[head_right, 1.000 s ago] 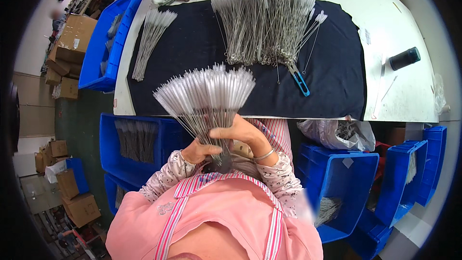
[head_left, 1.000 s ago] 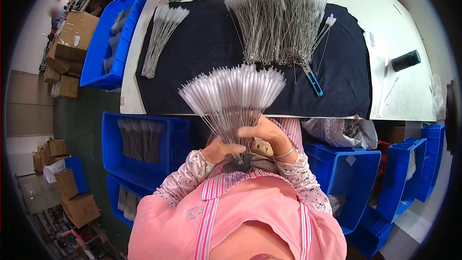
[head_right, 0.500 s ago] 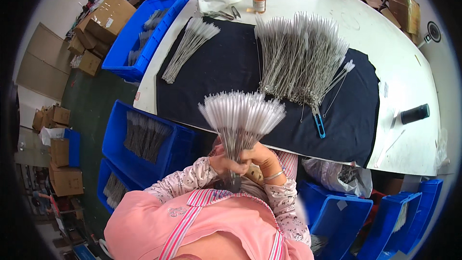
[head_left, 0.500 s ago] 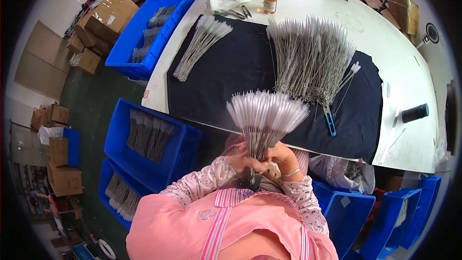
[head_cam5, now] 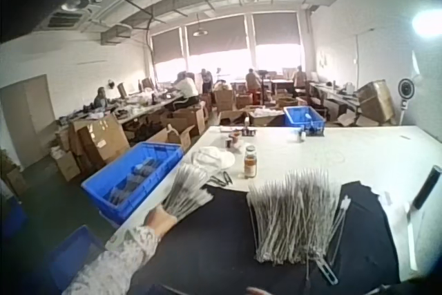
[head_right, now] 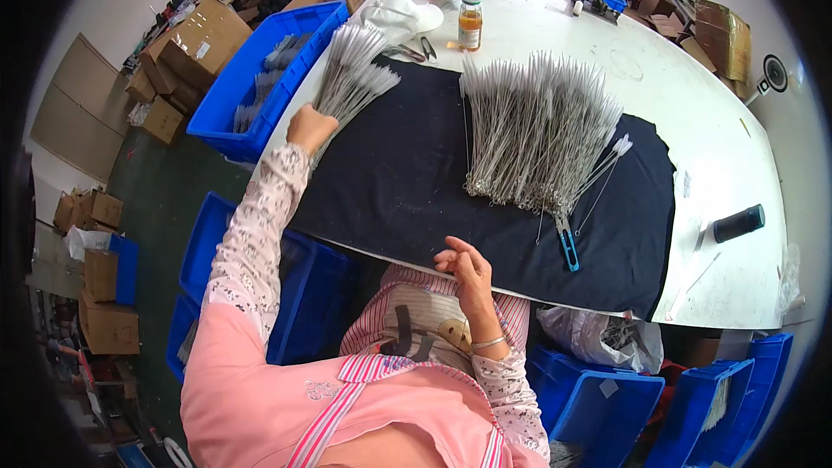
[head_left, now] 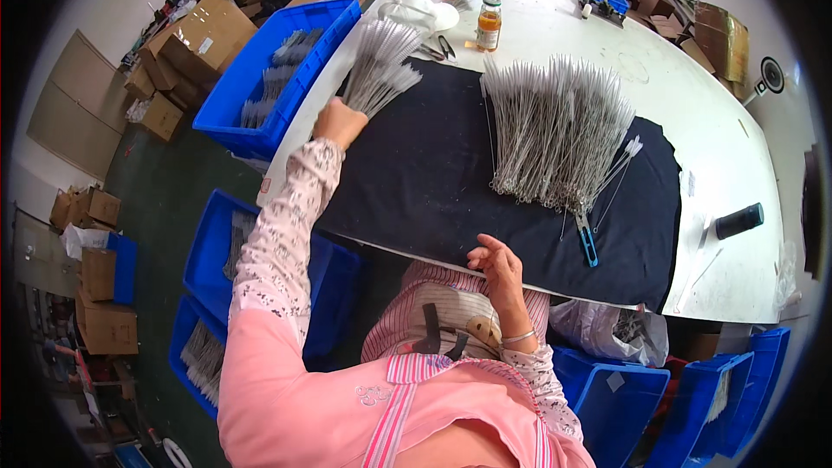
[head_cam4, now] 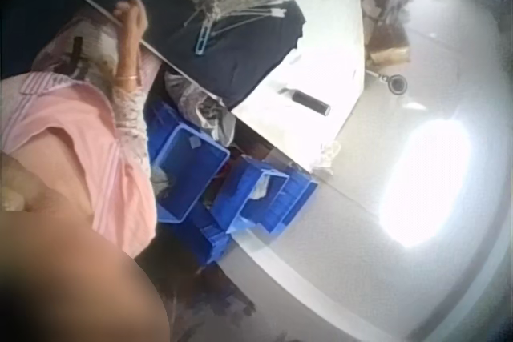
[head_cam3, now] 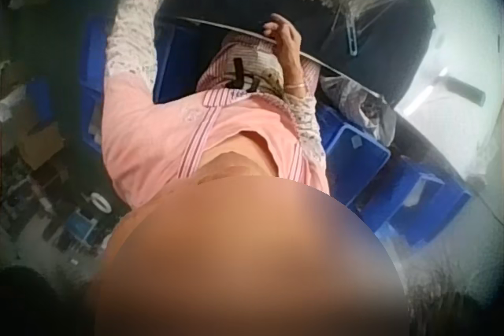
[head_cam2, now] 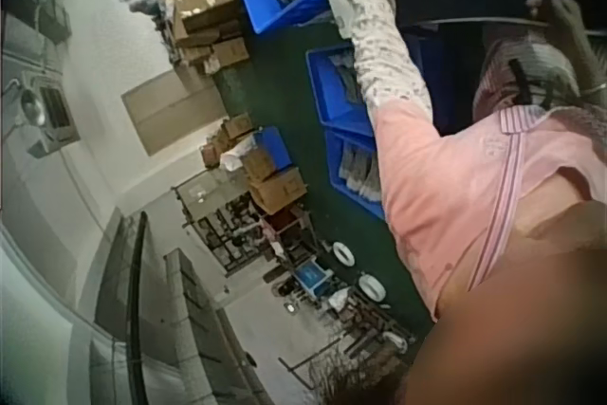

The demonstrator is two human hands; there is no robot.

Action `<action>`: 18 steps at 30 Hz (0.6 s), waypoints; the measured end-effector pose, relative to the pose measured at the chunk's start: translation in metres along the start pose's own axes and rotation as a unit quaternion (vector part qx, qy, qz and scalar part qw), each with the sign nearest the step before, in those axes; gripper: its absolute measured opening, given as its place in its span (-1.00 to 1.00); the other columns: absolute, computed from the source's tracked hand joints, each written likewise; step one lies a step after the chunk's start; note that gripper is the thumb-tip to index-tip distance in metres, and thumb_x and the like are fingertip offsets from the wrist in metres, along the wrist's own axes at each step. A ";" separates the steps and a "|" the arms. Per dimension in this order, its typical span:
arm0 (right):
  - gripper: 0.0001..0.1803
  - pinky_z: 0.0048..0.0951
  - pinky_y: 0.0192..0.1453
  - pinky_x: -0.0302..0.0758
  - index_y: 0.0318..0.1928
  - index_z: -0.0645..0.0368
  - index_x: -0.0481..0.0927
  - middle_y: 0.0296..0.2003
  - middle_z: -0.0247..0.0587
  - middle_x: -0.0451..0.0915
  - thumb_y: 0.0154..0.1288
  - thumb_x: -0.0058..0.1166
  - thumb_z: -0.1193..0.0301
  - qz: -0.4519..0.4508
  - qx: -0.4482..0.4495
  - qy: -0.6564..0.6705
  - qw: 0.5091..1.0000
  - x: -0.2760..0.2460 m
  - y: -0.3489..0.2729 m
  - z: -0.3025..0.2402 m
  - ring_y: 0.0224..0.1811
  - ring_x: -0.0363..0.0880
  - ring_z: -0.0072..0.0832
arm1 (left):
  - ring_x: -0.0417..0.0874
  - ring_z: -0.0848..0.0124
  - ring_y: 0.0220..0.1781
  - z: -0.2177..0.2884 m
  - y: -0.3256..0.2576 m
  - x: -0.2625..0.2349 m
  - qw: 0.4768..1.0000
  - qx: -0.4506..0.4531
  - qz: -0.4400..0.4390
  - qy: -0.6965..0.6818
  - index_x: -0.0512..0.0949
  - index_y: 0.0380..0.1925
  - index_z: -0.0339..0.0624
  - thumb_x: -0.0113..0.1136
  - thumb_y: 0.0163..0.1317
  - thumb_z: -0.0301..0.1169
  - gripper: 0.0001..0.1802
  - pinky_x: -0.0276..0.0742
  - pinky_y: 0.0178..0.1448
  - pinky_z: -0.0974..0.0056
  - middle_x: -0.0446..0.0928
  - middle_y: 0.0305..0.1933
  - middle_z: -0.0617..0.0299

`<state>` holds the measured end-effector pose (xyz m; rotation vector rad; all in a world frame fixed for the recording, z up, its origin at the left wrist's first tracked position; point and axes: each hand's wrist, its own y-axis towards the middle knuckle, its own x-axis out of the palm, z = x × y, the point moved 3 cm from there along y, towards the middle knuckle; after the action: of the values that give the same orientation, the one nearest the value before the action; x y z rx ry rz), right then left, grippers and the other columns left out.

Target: Bundling and organizing wire-handled cleaning brushes on a workbench into bundles.

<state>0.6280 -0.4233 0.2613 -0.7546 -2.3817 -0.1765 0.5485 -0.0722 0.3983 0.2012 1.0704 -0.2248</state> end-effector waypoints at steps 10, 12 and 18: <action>-0.64 -0.48 -0.06 0.46 0.07 0.41 0.38 -0.27 -0.12 0.57 0.39 -0.13 0.39 0.031 -0.030 0.015 0.999 -0.012 -0.005 0.011 -0.24 0.53 -0.49 | 0.40 0.15 0.22 -0.021 0.055 0.064 0.979 -0.048 -0.097 0.175 0.21 0.17 -0.30 0.44 -0.35 0.17 0.13 0.18 0.29 0.02 0.39 0.17 -0.01; -0.68 -0.49 -0.07 0.46 0.06 0.38 0.40 -0.29 -0.13 0.57 0.36 -0.11 0.46 0.042 -0.031 0.013 0.999 -0.010 -0.007 0.009 -0.25 0.53 -0.50 | 0.40 0.13 0.22 -0.011 0.058 0.055 0.970 -0.024 -0.076 0.230 0.21 0.17 -0.31 0.45 -0.36 0.16 0.14 0.18 0.29 0.02 0.38 0.18 -0.03; -0.72 -0.51 -0.12 0.47 0.02 0.37 0.43 -0.33 -0.15 0.57 0.35 -0.10 0.50 0.056 -0.020 0.004 0.998 -0.008 -0.005 0.008 -0.28 0.53 -0.50 | 0.44 0.04 0.16 -0.026 0.078 0.062 0.982 0.021 -0.104 0.159 0.24 0.08 -0.36 0.41 -0.22 -0.20 -0.14 0.36 0.23 0.11 0.44 0.08 -0.11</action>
<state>0.6261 -0.4285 0.2505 -0.9007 -2.3268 -0.1811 0.5763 0.0041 0.3355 0.1661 1.4064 -0.4149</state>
